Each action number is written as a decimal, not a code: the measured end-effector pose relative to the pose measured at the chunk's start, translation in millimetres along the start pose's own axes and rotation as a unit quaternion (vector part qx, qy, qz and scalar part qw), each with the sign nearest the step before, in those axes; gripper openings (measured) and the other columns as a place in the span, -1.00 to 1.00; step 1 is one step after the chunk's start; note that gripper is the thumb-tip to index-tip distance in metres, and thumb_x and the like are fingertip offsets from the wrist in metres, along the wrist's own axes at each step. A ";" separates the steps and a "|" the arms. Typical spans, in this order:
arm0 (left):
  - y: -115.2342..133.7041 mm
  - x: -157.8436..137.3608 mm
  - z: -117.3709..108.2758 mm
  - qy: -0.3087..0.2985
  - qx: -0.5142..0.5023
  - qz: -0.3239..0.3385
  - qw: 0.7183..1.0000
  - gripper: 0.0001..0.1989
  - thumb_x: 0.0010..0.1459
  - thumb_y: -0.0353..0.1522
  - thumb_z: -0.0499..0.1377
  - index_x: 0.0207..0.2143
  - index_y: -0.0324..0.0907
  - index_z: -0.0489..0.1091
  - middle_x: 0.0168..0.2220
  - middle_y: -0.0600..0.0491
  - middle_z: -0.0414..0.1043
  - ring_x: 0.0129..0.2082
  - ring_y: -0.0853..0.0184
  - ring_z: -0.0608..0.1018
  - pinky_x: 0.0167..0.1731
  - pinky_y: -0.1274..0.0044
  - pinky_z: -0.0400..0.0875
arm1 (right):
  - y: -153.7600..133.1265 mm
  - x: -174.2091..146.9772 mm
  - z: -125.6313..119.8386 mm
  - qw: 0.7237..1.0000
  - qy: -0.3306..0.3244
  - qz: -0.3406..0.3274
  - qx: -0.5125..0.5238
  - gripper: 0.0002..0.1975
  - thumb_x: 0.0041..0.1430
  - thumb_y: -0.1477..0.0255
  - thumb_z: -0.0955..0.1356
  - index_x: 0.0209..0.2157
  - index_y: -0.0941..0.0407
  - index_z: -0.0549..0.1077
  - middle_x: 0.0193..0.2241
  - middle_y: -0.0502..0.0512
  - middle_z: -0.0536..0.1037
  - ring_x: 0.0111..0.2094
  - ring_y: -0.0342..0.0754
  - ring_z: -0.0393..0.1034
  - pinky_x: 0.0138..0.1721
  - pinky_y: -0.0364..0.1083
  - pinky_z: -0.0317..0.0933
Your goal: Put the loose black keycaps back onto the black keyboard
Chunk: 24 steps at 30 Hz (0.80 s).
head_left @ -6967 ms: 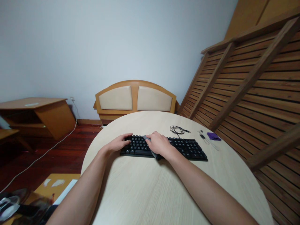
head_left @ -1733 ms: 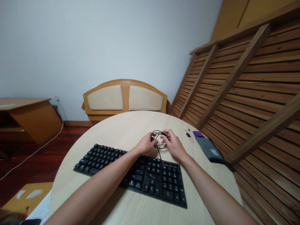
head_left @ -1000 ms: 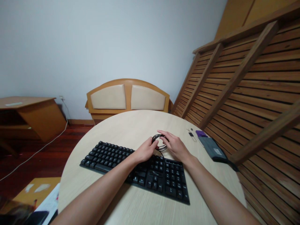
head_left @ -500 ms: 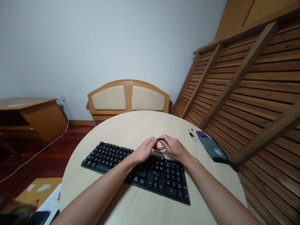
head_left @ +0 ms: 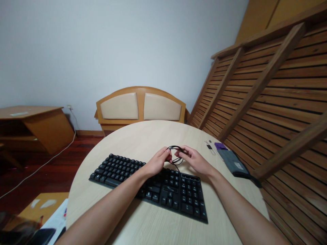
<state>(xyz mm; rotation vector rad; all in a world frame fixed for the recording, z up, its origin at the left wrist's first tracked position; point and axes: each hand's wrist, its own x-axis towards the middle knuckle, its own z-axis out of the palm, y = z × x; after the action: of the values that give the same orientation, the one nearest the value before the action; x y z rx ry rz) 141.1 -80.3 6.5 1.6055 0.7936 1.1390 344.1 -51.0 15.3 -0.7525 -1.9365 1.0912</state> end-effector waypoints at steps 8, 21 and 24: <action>0.7 -4.2 -0.1 -0.010 -0.053 -0.033 0.998 -0.48 0.15 0.08 0.21 -0.26 -0.17 0.17 -0.31 0.10 0.29 -0.22 0.32 0.46 -0.01 0.33 0.36 | 11.4 -2.3 -0.5 0.998 0.006 0.051 0.029 -0.56 0.18 0.18 0.44 -0.03 0.19 0.48 -0.16 0.23 0.62 -0.19 0.04 0.55 -0.16 0.01 0.40; -6.7 -5.2 2.7 -0.013 -0.020 -0.055 0.998 -0.49 0.20 0.09 0.14 -0.24 -0.13 0.07 -0.31 0.13 0.27 -0.31 0.38 0.47 -0.14 0.38 0.45 | 12.3 4.8 13.1 0.993 0.059 -0.020 -0.098 -0.64 0.38 0.19 0.25 -0.02 0.16 0.44 -0.41 0.02 0.51 -0.33 -0.06 0.46 -0.19 -0.05 0.34; -6.9 -4.7 2.0 -0.007 0.016 -0.064 0.998 -0.49 0.23 0.12 0.07 -0.25 -0.13 0.09 -0.37 0.14 0.29 -0.36 0.35 0.45 -0.24 0.40 0.43 | 9.6 4.0 13.3 0.987 0.071 -0.042 -0.139 -0.63 0.43 0.21 0.20 0.05 0.14 0.42 -0.40 0.02 0.52 -0.33 -0.06 0.46 -0.18 -0.05 0.33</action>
<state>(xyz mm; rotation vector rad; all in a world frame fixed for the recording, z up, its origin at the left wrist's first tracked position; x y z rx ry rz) 141.5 -83.0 -1.7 1.5634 0.8956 1.0275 331.9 -49.1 3.8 -0.8655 -2.0011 0.7045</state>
